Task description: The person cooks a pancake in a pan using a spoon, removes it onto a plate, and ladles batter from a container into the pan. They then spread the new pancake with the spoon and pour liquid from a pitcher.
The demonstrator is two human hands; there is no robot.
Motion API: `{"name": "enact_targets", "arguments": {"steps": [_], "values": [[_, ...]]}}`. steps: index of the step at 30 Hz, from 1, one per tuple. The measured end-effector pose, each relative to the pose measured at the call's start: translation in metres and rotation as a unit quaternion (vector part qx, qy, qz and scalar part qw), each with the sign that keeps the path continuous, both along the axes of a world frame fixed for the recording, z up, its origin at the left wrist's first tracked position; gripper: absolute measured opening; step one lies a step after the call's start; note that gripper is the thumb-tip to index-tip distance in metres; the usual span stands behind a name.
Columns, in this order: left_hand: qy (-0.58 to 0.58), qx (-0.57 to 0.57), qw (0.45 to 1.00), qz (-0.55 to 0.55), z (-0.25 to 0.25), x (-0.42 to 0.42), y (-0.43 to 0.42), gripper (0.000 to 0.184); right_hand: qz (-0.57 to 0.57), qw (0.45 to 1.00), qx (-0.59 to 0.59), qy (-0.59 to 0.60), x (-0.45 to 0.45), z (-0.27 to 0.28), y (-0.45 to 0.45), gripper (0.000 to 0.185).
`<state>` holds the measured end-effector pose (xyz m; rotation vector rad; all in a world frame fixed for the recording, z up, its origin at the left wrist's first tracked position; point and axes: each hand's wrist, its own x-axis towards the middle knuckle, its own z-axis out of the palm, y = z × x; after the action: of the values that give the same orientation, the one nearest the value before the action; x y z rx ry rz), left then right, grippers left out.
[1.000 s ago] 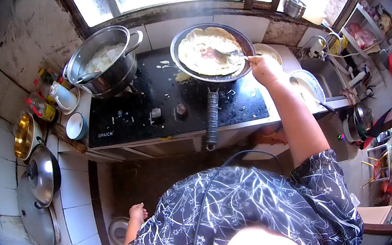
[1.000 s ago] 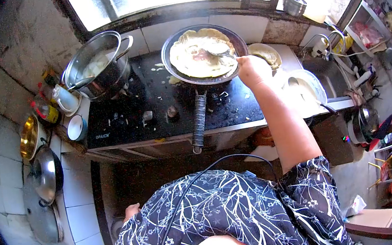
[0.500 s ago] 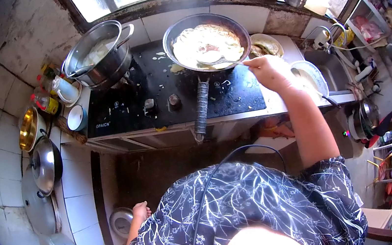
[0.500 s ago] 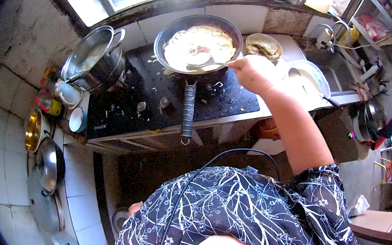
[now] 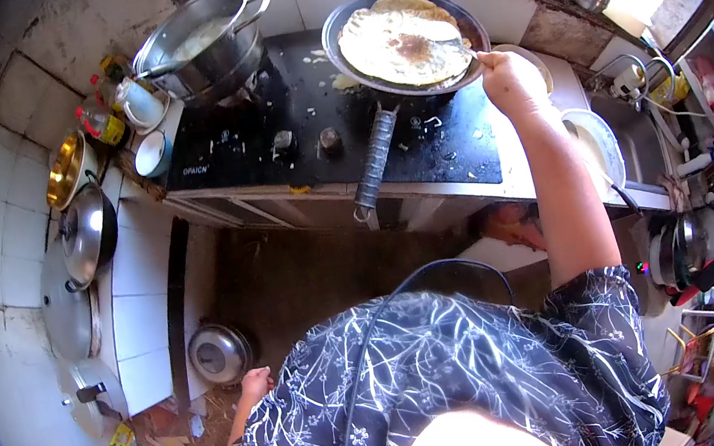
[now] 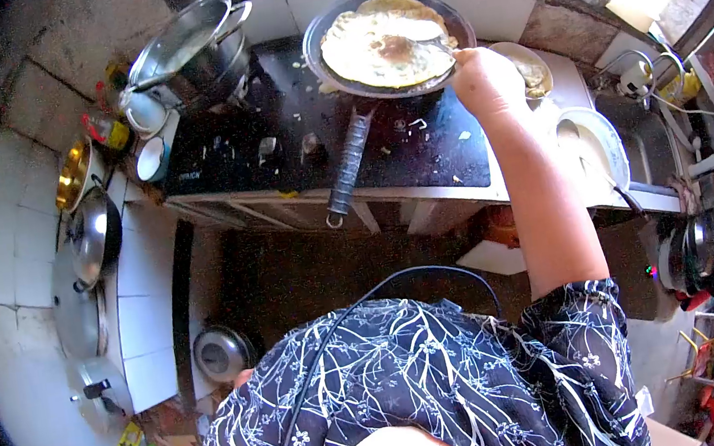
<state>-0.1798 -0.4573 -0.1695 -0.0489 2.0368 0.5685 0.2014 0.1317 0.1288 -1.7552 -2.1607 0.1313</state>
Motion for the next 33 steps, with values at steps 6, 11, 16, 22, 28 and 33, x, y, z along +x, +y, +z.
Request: {"name": "enact_targets", "arguments": {"steps": [6, 11, 16, 22, 28, 33], "values": [[0.014, -0.018, 0.999, -0.022, 0.074, 0.020, 0.064, 0.016, 0.059, 0.995, -0.084, 0.003, -0.037, -0.001, -0.036, 0.025], [0.017, 0.021, 0.999, -0.045, 0.053, 0.011, 0.088, 0.018, 0.089, 0.989, -0.122, 0.013, -0.011, 0.022, -0.044, 0.023], [-0.010, 0.045, 0.999, 0.020, 0.032, 0.008, 0.077, 0.019, 0.037, 0.992, -0.097, 0.073, 0.015, 0.031, -0.044, 0.026], [-0.008, 0.021, 0.996, 0.089, -0.011, -0.010, 0.041, 0.016, 0.041, 0.999, -0.016, 0.007, 0.008, -0.025, 0.008, 0.024], [-0.013, 0.030, 0.984, 0.175, -0.025, -0.003, 0.023, 0.016, 0.041, 0.995, -0.023, 0.083, -0.007, -0.012, 0.004, 0.023], [-0.029, 0.035, 0.986, 0.161, -0.022, 0.006, 0.030, 0.017, 0.093, 0.992, -0.081, 0.027, -0.013, -0.028, -0.008, 0.025]]}}
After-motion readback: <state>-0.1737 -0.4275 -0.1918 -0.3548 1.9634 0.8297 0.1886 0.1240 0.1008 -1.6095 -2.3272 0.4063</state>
